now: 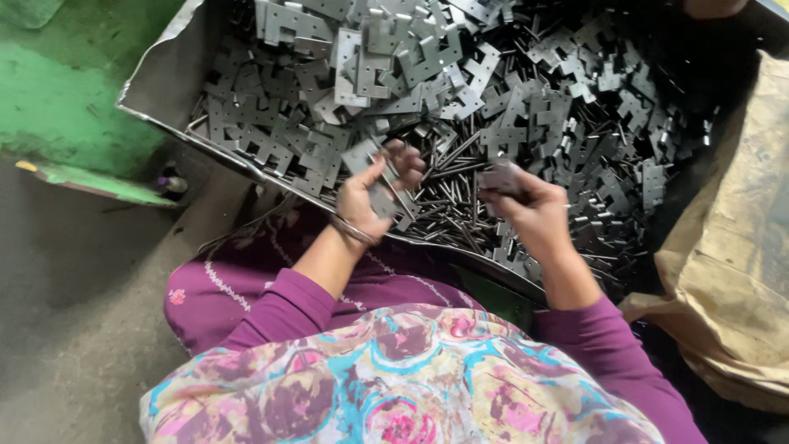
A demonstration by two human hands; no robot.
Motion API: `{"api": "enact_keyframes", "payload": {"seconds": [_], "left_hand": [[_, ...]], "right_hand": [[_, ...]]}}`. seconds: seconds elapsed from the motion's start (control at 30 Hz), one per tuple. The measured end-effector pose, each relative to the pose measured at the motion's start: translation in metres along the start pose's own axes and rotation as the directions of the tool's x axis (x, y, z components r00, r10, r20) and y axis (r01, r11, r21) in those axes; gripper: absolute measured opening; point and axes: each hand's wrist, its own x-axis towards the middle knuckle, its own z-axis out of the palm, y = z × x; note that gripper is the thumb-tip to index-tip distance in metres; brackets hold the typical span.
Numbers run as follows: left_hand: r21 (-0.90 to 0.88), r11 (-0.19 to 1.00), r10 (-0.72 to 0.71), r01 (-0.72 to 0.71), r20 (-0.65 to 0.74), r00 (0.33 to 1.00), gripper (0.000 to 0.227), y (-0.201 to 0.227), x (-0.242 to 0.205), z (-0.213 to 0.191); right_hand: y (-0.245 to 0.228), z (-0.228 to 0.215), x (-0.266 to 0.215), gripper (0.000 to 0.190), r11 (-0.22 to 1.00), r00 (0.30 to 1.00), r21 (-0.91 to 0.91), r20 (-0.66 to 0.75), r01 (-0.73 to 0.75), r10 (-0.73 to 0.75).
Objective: The person sits on the floor and sorts small metal brackets and pins from a large bin, picking them up by hand and placing them into a sack. The person repeatedly reaches into the bin, separates the items, and transfers them to the sack.
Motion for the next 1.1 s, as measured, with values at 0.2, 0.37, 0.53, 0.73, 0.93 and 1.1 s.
{"api": "enact_keyframes", "payload": {"seconds": [0.2, 0.37, 0.53, 0.73, 0.93, 1.1], "left_hand": [[0.005, 0.992, -0.128, 0.129, -0.091, 0.988, 0.059, -0.068, -0.006, 0.033], [0.861, 0.507, -0.145, -0.027, 0.116, 0.983, 0.052, -0.063, -0.007, 0.033], [0.432, -0.836, -0.202, -0.34, 0.333, 0.921, 0.036, 0.001, 0.008, 0.013], [0.37, -0.896, -0.248, -0.246, 0.042, 0.968, 0.018, 0.01, 0.011, 0.002], [0.385, -0.866, -0.171, -0.32, 0.375, 0.911, 0.011, 0.018, 0.005, 0.008], [0.638, -0.655, -0.005, -0.405, 0.533, 0.846, 0.011, 0.016, 0.002, 0.029]], "right_hand": [[-0.002, 0.053, -0.027, 0.051, 0.711, 0.852, -0.477, 0.365, 0.517, -0.375], [-0.012, -0.015, -0.021, 0.048, 0.954, 0.974, 0.198, 0.021, -0.226, 0.226], [-0.015, -0.183, -0.054, 0.035, 0.924, 0.841, 0.343, -0.539, 0.17, 0.045], [0.056, -0.347, -0.092, 0.032, 0.123, 0.679, -0.796, -0.576, -0.593, -0.455], [0.052, -0.265, -0.076, 0.036, -0.001, 0.805, -0.938, -0.297, -0.346, -0.514], [0.045, -0.097, -0.029, 0.058, 0.422, 0.926, -0.827, 0.292, 0.371, -0.241]]}}
